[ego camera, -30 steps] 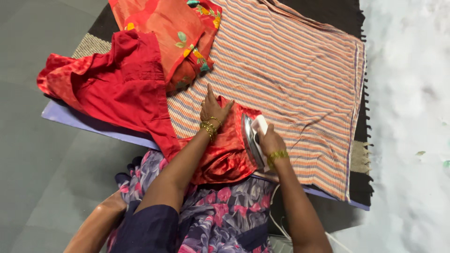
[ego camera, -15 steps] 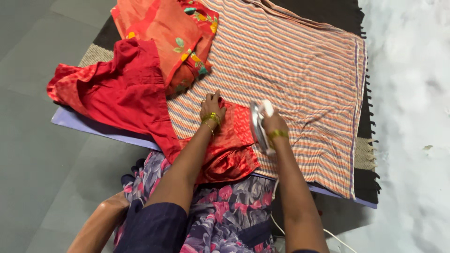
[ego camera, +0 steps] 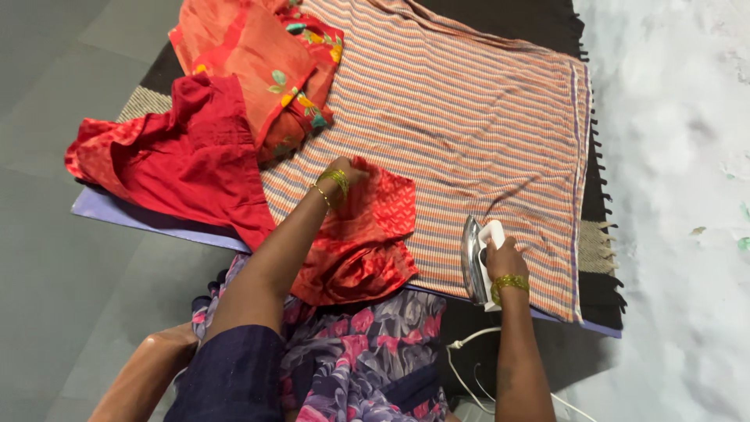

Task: The person irons a red blouse by hand using an iron on a flat surface.

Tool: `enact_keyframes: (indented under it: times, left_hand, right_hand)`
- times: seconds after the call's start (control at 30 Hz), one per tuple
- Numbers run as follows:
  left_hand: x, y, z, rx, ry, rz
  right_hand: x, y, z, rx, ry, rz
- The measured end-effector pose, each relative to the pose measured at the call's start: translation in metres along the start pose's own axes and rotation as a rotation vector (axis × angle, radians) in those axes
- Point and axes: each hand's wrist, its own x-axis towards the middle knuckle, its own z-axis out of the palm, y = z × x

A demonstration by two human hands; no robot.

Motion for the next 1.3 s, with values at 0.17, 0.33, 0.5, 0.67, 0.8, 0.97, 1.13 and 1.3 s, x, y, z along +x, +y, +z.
enact_keyframes:
  times: [0.17,0.33,0.5,0.67,0.8,0.97,1.13,1.3]
  left_hand:
    - [-0.025,0.088,-0.014,-0.263,0.162,0.215]
    - [-0.101,0.171,0.035,-0.047,0.137,0.341]
    - [-0.173,0.12,0.129,0.608,-0.323,0.567]
    - [-0.226,0.022,0.142,0.713,-0.043,1.185]
    - [-0.231,-0.001,0.114,0.662,-0.028,1.375]
    - [-0.236,-0.017,0.102,0.633,-0.055,1.451]
    - [-0.239,-0.025,0.105,0.592,-0.061,1.378]
    - [-0.247,-0.034,0.098,0.53,0.05,1.413]
  right_hand:
    - [0.004,0.006,0.001,0.044,-0.037,0.014]
    - [0.022,0.032,0.026,0.152,0.109,-0.068]
    - [0.014,0.059,0.038,0.278,0.201,-0.176]
    - [-0.002,0.071,0.035,0.342,0.211,-0.478]
    - [-0.011,0.048,0.025,0.143,0.073,-0.62]
    - [-0.024,-0.033,0.031,-0.099,-0.068,-0.746]
    - [-0.001,-0.123,0.029,-0.012,-0.184,-0.291]
    - [0.014,-0.139,0.032,-0.001,-0.145,-0.397]
